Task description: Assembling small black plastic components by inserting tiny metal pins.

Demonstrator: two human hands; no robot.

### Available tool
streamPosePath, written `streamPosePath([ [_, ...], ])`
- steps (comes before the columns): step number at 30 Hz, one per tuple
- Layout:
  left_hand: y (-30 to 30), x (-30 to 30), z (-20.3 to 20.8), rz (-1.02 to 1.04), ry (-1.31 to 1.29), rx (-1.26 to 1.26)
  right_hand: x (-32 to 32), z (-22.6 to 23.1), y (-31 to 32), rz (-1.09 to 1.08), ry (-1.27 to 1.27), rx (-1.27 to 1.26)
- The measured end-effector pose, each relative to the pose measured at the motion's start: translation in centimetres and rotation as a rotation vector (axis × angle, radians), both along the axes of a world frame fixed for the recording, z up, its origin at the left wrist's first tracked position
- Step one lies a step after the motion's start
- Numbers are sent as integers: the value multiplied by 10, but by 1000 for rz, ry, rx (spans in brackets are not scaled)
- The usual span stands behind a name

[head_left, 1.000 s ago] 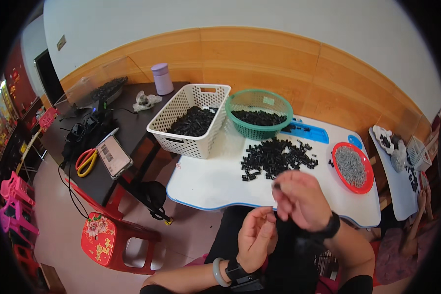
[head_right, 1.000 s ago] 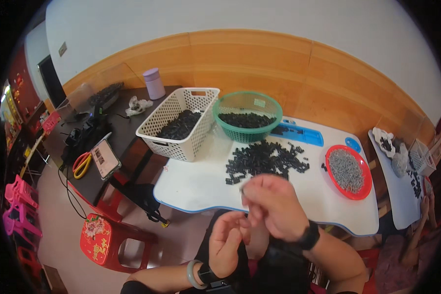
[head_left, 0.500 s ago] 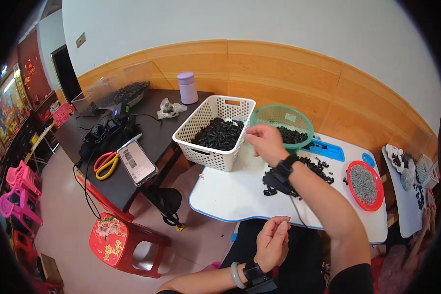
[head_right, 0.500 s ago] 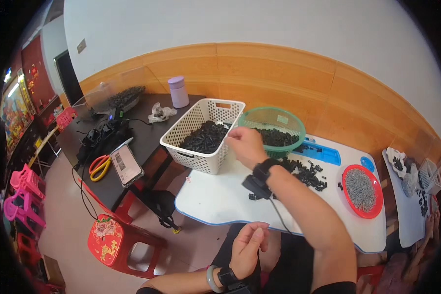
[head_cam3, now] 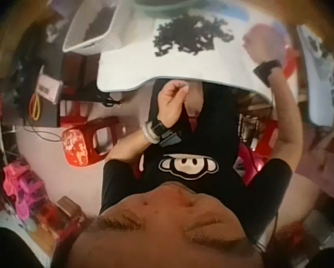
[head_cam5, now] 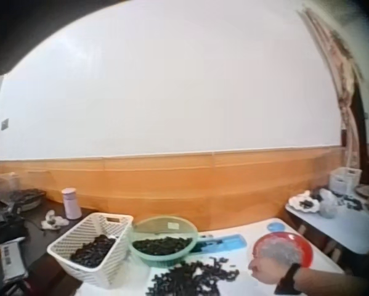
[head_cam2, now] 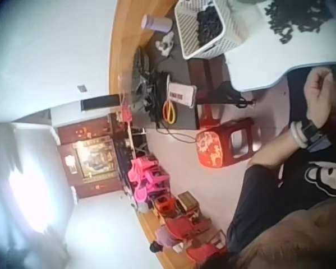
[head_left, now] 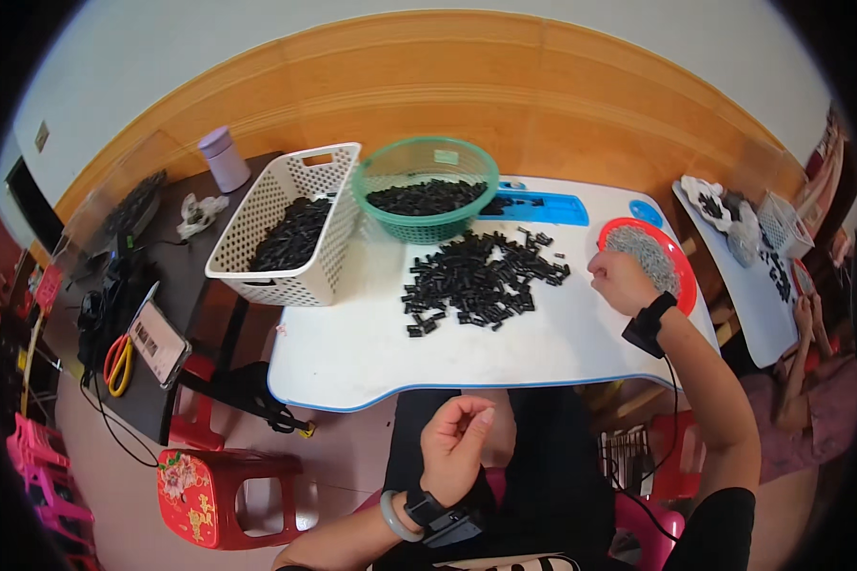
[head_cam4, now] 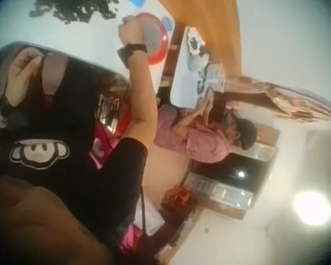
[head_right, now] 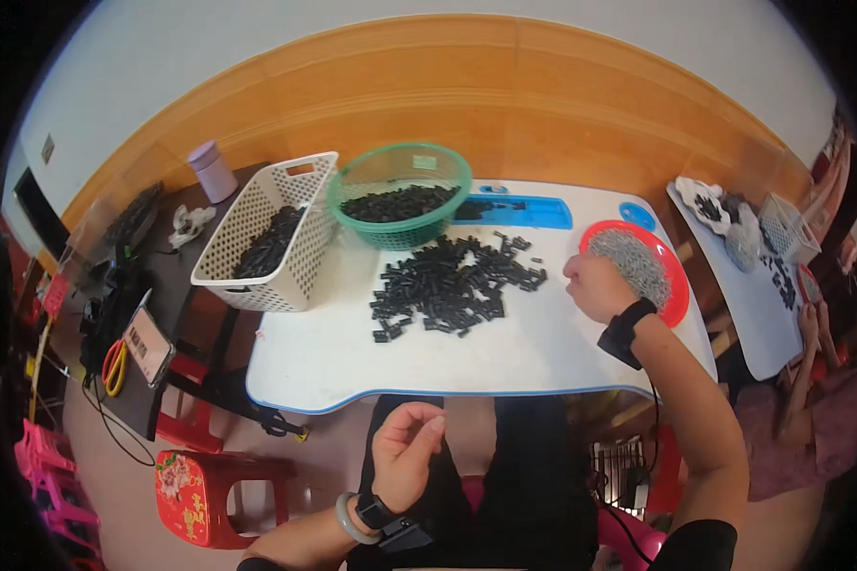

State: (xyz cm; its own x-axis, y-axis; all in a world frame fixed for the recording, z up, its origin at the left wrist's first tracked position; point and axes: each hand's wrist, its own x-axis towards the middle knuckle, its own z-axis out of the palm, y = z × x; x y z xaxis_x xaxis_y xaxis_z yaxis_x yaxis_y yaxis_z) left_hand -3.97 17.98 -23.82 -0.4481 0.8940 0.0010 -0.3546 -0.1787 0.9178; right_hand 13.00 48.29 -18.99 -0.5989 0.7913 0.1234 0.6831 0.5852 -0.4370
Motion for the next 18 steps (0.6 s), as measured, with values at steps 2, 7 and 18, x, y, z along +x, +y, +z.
streamPosePath([
  [2,-1,2,-1,-28,48,-40,4,-12,-3,34,5,85],
  [7,1,5,-4,-61,96,-38,-17,-29,11,23,-4,179],
  [18,3,2,-2,-38,155,-70,-46,-41,43,33,-76,112],
])
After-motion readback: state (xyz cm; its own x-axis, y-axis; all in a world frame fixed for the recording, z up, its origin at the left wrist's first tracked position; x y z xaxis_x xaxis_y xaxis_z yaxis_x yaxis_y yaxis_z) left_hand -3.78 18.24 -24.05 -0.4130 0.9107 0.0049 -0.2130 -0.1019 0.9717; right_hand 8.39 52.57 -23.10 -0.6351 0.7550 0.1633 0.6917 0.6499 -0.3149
